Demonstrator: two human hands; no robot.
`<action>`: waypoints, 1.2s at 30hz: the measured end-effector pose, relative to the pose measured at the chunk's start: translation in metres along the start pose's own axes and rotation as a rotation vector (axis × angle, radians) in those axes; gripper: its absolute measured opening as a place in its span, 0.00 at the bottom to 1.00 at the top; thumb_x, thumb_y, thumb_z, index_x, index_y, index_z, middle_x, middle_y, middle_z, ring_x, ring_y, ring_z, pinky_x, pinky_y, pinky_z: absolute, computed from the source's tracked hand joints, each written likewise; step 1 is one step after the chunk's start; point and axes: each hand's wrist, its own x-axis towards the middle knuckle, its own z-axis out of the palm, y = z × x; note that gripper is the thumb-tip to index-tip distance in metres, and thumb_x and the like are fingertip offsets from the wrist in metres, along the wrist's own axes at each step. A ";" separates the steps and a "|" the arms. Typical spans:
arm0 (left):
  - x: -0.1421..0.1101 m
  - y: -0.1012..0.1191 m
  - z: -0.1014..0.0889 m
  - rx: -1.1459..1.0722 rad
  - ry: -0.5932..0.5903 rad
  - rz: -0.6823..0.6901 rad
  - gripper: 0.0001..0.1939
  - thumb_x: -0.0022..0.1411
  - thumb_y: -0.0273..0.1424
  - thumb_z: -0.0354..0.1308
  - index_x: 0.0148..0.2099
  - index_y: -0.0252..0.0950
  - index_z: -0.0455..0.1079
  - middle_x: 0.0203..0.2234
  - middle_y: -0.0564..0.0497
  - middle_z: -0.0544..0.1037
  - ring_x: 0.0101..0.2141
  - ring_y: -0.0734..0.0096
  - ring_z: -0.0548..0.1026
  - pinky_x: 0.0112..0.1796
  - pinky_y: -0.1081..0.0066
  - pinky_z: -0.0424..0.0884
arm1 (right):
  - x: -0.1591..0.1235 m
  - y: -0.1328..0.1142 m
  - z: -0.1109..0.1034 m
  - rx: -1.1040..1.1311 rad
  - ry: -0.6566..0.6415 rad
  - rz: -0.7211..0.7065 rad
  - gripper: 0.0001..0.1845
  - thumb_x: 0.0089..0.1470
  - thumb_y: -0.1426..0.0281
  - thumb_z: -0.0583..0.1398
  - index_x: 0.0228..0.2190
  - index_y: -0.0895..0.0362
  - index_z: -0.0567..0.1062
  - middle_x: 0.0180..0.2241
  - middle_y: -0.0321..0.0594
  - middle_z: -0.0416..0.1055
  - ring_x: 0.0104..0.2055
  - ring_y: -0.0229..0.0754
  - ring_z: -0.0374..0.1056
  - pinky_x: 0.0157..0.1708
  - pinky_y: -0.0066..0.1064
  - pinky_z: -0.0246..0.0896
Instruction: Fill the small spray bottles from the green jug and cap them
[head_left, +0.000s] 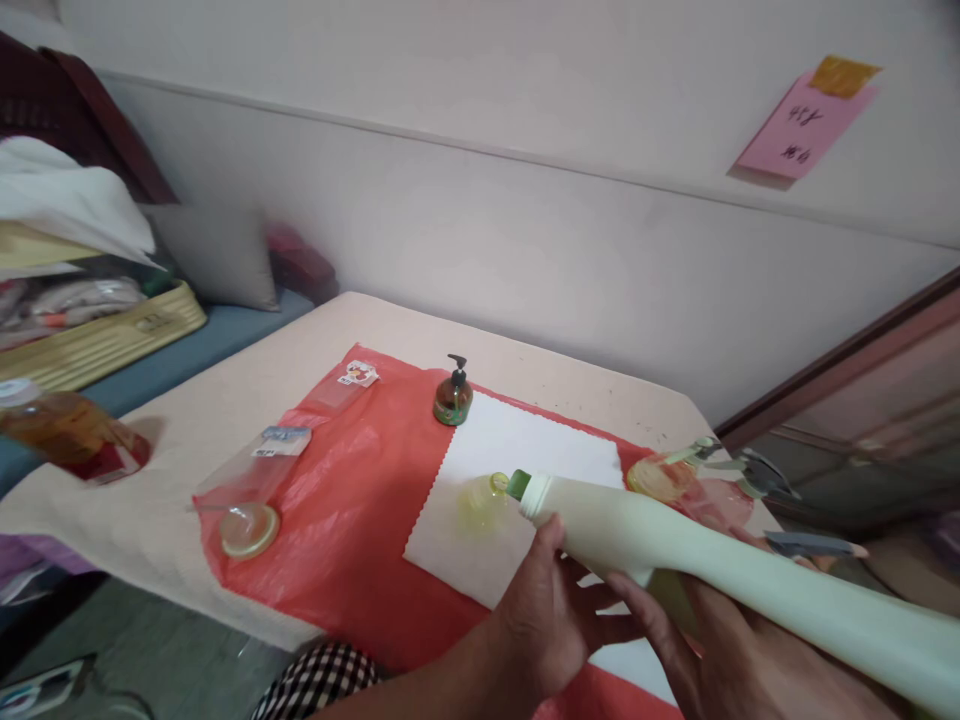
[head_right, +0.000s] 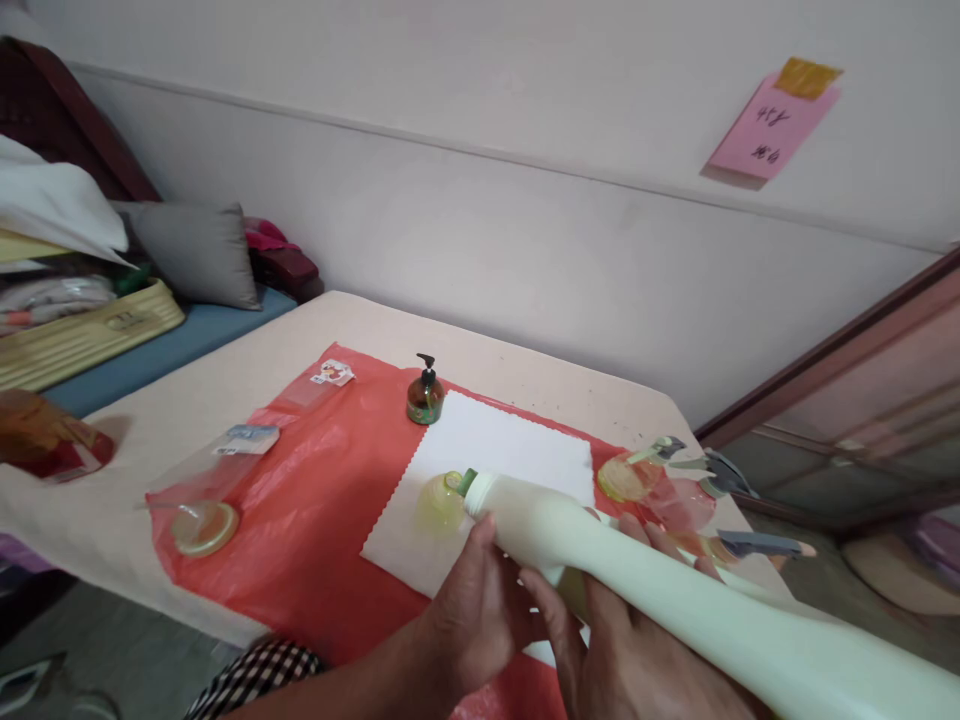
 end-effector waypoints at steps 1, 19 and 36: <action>0.000 0.000 0.000 -0.002 -0.002 0.003 0.35 0.56 0.53 0.66 0.57 0.33 0.73 0.52 0.39 0.73 0.46 0.57 0.73 0.41 0.62 0.72 | 0.001 0.000 -0.001 0.002 0.002 -0.002 0.24 0.65 0.55 0.53 0.51 0.55 0.78 0.47 0.54 0.78 0.53 0.60 0.73 0.50 0.49 0.68; 0.000 0.000 0.001 -0.016 0.013 0.001 0.32 0.58 0.52 0.64 0.55 0.32 0.73 0.46 0.42 0.74 0.42 0.59 0.74 0.40 0.61 0.72 | -0.005 0.002 0.003 -0.017 -0.018 -0.016 0.22 0.65 0.59 0.54 0.53 0.54 0.77 0.48 0.52 0.78 0.53 0.59 0.73 0.51 0.50 0.68; 0.000 0.001 0.002 -0.022 0.012 -0.003 0.33 0.58 0.51 0.64 0.57 0.33 0.73 0.48 0.41 0.74 0.44 0.58 0.73 0.45 0.56 0.73 | 0.003 -0.003 0.000 -0.196 0.065 -0.042 0.26 0.65 0.52 0.54 0.47 0.59 0.78 0.46 0.58 0.78 0.45 0.59 0.75 0.48 0.50 0.69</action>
